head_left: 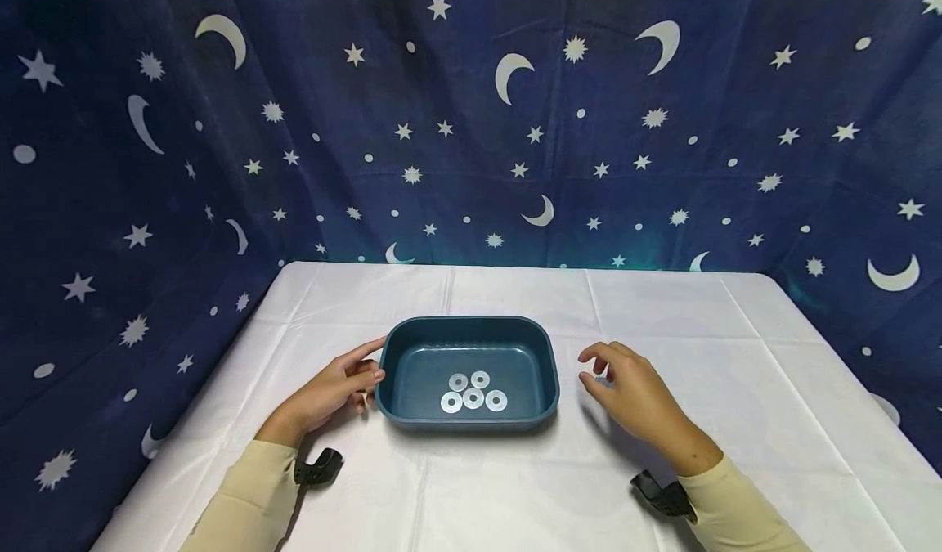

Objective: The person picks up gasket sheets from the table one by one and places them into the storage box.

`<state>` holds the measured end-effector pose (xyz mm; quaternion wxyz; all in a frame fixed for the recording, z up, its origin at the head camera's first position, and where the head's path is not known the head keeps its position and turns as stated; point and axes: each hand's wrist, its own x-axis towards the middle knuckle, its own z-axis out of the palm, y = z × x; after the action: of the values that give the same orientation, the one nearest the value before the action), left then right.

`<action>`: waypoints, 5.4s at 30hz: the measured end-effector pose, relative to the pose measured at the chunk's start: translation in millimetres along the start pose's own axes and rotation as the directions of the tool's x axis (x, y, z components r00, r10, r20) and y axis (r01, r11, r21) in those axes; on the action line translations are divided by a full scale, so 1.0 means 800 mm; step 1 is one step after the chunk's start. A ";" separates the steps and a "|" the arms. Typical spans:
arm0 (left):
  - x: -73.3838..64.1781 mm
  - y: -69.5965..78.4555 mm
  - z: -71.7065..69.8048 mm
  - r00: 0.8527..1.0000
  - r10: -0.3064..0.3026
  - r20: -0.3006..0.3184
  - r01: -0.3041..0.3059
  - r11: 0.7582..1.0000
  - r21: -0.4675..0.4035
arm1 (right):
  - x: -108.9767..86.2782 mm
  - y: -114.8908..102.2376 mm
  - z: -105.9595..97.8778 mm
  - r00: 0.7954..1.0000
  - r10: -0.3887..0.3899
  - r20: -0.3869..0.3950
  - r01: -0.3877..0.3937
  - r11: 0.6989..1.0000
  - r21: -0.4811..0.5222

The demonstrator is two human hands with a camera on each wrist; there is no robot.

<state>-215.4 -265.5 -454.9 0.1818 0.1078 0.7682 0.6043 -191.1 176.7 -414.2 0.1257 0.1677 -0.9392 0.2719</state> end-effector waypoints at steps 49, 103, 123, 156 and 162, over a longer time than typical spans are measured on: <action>0.001 -0.002 0.001 1.000 -0.019 -0.008 0.019 1.000 -0.018 | -0.010 0.118 -0.022 0.947 0.249 0.205 -0.247 0.968 -0.038; 0.000 -0.001 0.002 1.000 -0.017 -0.007 0.016 0.999 -0.028 | 0.076 -0.083 0.044 0.960 -0.103 0.259 0.060 0.984 0.169; -0.001 -0.003 0.000 1.000 0.003 0.007 -0.002 0.999 -0.034 | 0.074 -0.087 0.082 0.925 -0.225 0.306 0.245 0.969 -0.029; 0.000 0.001 0.002 1.000 -0.017 -0.007 0.017 1.000 -0.023 | -0.002 -0.008 -0.008 0.986 -0.121 -0.113 0.128 0.990 0.061; -0.001 0.003 -0.003 1.000 -0.015 -0.015 0.015 1.000 -0.021 | 0.005 0.018 -0.014 0.997 -0.047 -0.058 0.050 0.998 0.047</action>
<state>-215.4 -267.2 -452.3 0.1815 0.0956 0.7639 0.6119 -198.7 193.2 -410.0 0.1547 0.1857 -0.9240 0.2963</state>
